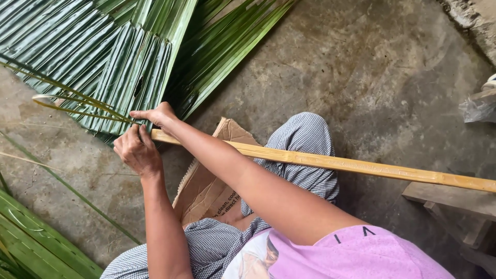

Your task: Weaving palm leaves over a wooden stick to create a mat or roofing material

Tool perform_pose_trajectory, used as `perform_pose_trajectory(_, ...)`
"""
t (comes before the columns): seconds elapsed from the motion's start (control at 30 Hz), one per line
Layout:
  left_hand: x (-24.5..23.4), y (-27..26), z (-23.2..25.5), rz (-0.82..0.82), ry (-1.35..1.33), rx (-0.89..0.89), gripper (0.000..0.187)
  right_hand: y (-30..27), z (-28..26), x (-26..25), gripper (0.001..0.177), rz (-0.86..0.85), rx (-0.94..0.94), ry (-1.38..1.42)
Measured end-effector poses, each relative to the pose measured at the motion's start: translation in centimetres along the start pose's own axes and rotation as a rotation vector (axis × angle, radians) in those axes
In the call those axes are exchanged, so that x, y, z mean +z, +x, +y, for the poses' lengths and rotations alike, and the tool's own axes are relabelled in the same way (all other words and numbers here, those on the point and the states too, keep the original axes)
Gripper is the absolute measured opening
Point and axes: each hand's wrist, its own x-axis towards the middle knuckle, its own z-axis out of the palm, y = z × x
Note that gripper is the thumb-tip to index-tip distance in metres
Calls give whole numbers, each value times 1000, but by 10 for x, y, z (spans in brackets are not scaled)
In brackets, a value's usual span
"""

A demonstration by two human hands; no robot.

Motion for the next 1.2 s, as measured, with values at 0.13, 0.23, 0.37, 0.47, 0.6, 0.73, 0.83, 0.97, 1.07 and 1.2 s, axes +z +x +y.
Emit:
perform_pose_trajectory(0.13, 5, 4, -5, 13, -28, -3, 9, -24, -13, -4, 80, -5, 1, -19)
perform_pose_trajectory(0.23, 10, 6, -7, 8, -119, -33, 12, -25, -15, -4, 88, -19, 3, -30)
perform_pose_trajectory(0.37, 14, 6, -9, -8, -146, -66, 22, -27, -16, -4, 88, -16, 9, -52)
perform_pose_trajectory(0.47, 15, 6, -8, -26, -182, -77, 24, -21, -12, -2, 87, -14, 9, -57)
perform_pose_trajectory(0.6, 12, 7, -4, -32, -190, -69, 24, -25, -16, -3, 87, -32, 5, -51)
perform_pose_trajectory(0.73, 2, 15, 14, -13, -192, -51, 26, -19, -12, 3, 83, -47, 5, -29)
perform_pose_trajectory(0.83, -15, 27, 42, 11, -201, -27, 26, -11, -1, 4, 76, -37, -2, 18)
perform_pose_trajectory(0.97, -54, 49, 84, 83, -340, 2, 29, -4, 3, 4, 61, -40, -29, 82)
perform_pose_trajectory(1.07, -68, 53, 90, 103, -443, -59, 27, -27, -16, -2, 69, -51, -2, 55)
perform_pose_trajectory(1.2, -81, 70, 90, 177, -696, -127, 27, -6, -3, -7, 79, -51, -7, -19)
